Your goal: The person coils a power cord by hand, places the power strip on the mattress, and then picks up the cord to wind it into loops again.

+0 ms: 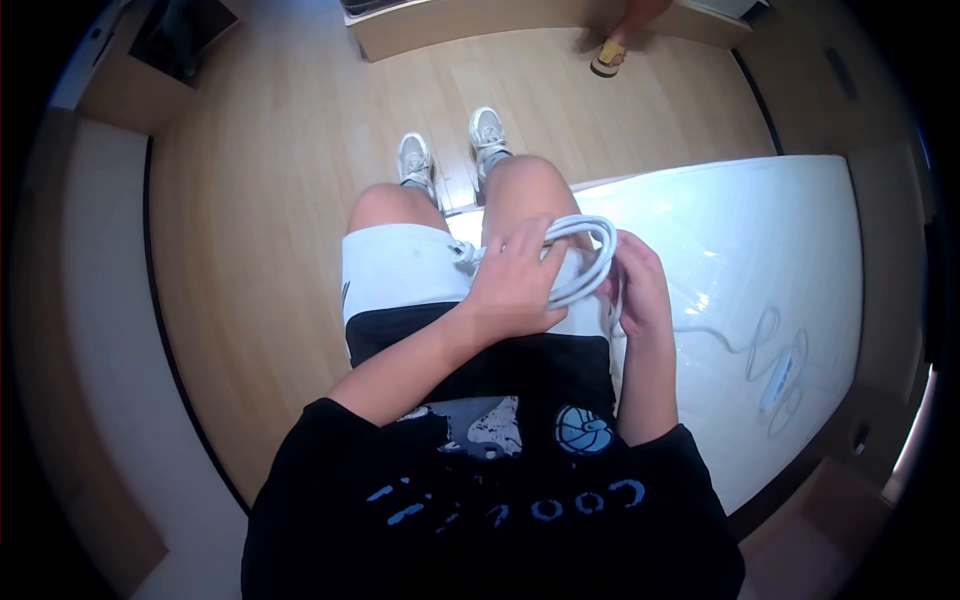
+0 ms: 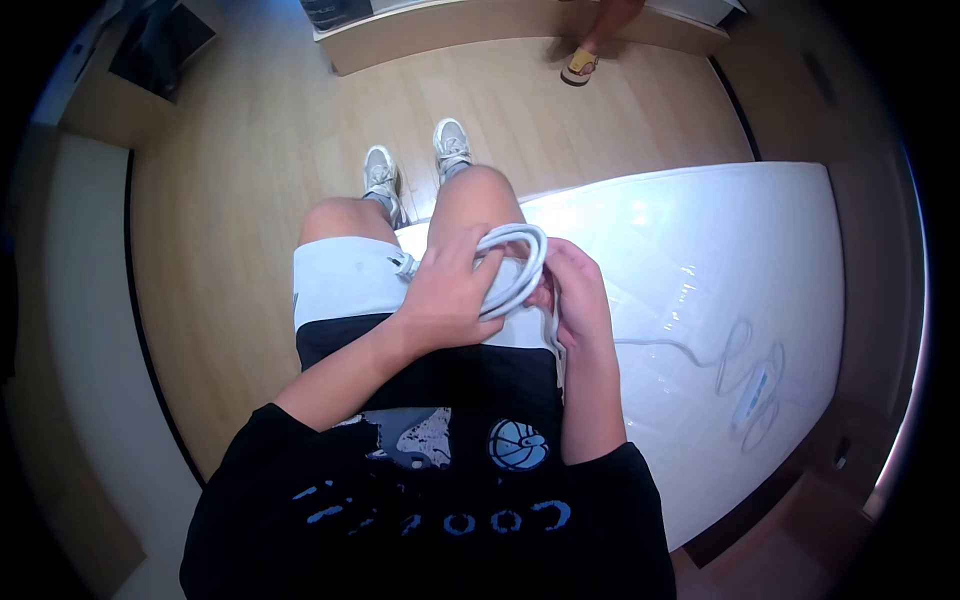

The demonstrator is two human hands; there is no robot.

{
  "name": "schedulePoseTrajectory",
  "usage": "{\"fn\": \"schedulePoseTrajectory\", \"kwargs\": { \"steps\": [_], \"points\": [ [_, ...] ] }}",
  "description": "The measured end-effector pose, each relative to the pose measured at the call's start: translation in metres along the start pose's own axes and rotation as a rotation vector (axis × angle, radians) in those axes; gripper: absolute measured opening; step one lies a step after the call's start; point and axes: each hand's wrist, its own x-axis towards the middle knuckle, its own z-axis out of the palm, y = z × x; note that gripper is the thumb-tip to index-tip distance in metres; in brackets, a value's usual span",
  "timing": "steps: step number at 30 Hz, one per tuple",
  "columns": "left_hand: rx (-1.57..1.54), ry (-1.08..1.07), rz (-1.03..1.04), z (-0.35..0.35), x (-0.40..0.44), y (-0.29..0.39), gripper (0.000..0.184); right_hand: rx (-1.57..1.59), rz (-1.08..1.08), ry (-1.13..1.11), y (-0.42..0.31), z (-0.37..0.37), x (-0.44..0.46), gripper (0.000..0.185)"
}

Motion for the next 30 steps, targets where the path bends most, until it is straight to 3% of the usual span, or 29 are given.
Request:
{"fn": "schedulePoseTrajectory", "kwargs": {
  "steps": [3, 8, 11, 14, 18, 22, 25, 29, 30],
  "points": [
    [-0.046, 0.084, 0.012, 0.006, 0.000, -0.006, 0.077, -0.220, -0.037, -0.097, -0.012, 0.008, -0.004, 0.033],
    [-0.160, 0.049, -0.076, -0.007, 0.008, -0.022, 0.074, -0.402, -0.191, -0.272, -0.018, 0.030, 0.001, 0.046],
    [-0.182, 0.093, -0.184, -0.009, 0.009, -0.035, 0.073, -0.471, -0.147, -0.290, -0.018, 0.019, 0.006, 0.042],
    [-0.382, 0.236, -0.290, -0.011, 0.003, -0.045, 0.075, -0.741, -0.116, -0.128, 0.001, -0.018, 0.007, 0.036],
    [-0.422, 0.255, -0.250, -0.011, 0.006, -0.056, 0.085, -0.847, -0.290, -0.086, 0.016, -0.034, 0.000, 0.027],
    [-0.636, 0.266, -0.328, -0.017, 0.008, -0.055, 0.090, -0.681, -0.337, -0.154, 0.011, -0.009, -0.008, 0.025],
    [-0.515, 0.305, -0.150, -0.017, 0.005, -0.064, 0.086, -0.832, -0.657, -0.222, -0.003, 0.029, -0.007, 0.025],
    [-0.733, 0.228, -0.155, -0.035, -0.002, -0.058, 0.108, -1.013, -0.946, -0.322, -0.013, 0.079, -0.005, 0.028],
    [-0.817, 0.225, -0.137, -0.033, -0.004, -0.057, 0.110, -1.052, -0.901, -0.401, -0.011, 0.084, -0.005, 0.036]
  ]
}}
